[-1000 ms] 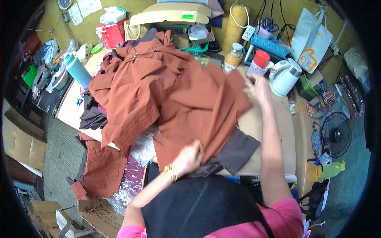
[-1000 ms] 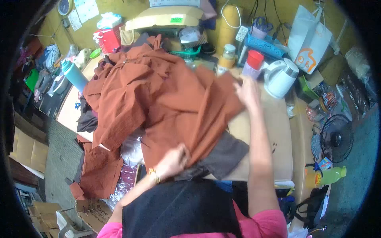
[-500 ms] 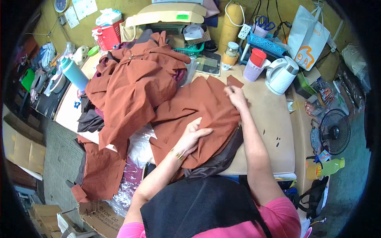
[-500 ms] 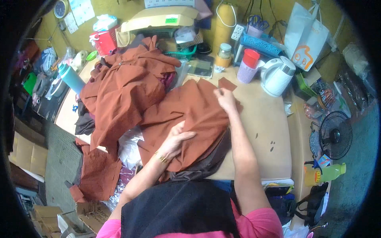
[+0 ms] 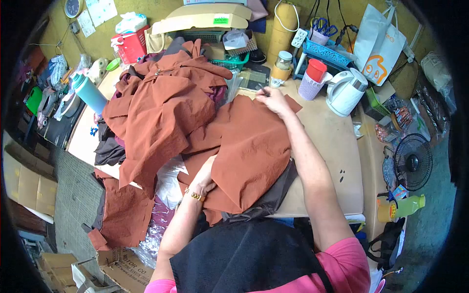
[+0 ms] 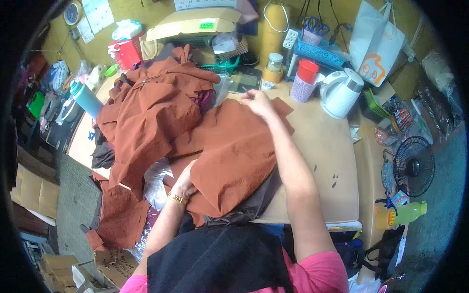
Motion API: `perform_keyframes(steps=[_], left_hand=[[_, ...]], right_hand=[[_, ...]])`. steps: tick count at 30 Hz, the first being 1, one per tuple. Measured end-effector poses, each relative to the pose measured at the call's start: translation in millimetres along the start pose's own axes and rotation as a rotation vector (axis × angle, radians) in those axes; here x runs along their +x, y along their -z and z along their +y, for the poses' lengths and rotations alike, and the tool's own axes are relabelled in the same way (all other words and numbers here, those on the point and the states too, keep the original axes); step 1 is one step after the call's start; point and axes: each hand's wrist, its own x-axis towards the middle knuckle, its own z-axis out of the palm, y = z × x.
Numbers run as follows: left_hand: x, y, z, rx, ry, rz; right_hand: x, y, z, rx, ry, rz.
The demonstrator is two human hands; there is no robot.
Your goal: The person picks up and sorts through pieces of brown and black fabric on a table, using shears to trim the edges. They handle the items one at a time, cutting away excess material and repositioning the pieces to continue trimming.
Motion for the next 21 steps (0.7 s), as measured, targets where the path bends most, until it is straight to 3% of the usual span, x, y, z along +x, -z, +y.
perform_keyframes(steps=[1,3,5,6,7,8,9,10,11,12,13,16,19,21], left_hand=[[0.9,3.8,-3.9,-0.406,0.141,0.08],[-8.8,-44.2,34.7,-0.518,0.12,0.144],[-4.5,-53.4,47.9,-0.643,0.166,-0.003],[-2.1,-55.6,45.4,-0.378,0.121,0.196],[12.0,-51.8,43.9,-0.026,0.023,0.054],[20.6,-47.4,42.1,0.061,-0.039,0.048],[24.0,-48.8,45.2,0.145,-0.1,0.043],[18.4,-55.7,55.7,0.148,-0.108,0.042],[9.4,-62.5,67.7,0.382,-0.152,-0.038],[-2.6,-75.3,83.6,0.619,-0.193,-0.119],[-18.3,-92.6,100.6,0.663,-0.288,-0.239],[-32.8,-106.1,109.5,1.05,-0.563,-0.219],[-35.0,-109.0,84.6,1.181,-0.524,-0.229],[-33.0,-100.3,46.0,1.183,-0.41,-0.31]], right_hand=[[12.4,-14.9,7.2,0.065,-0.021,-0.023],[34.4,-48.7,23.3,0.048,0.014,0.095],[25.5,-67.4,13.8,-0.463,0.123,0.29],[28.3,-61.5,3.2,-0.421,0.006,0.073],[35.0,-56.4,-1.6,-0.376,-0.108,-0.143],[36.6,-60.3,-4.3,-0.164,-0.116,-0.074],[38.5,-59.1,-5.3,0.05,-0.056,-0.145],[34.2,-51.3,-19.4,0.087,0.016,-0.17],[30.8,-37.7,-34.3,0.122,0.092,-0.191],[16.6,-16.7,-61.2,0.083,0.069,-0.258],[-5.6,2.5,-88.1,0.211,-0.008,-0.374],[-28.5,12.5,-106.7,0.119,0.042,-0.46],[-8.4,-31.0,-40.4,0.1,0.16,-0.346],[-21.6,-54.2,-30.4,0.072,0.017,-0.256]])
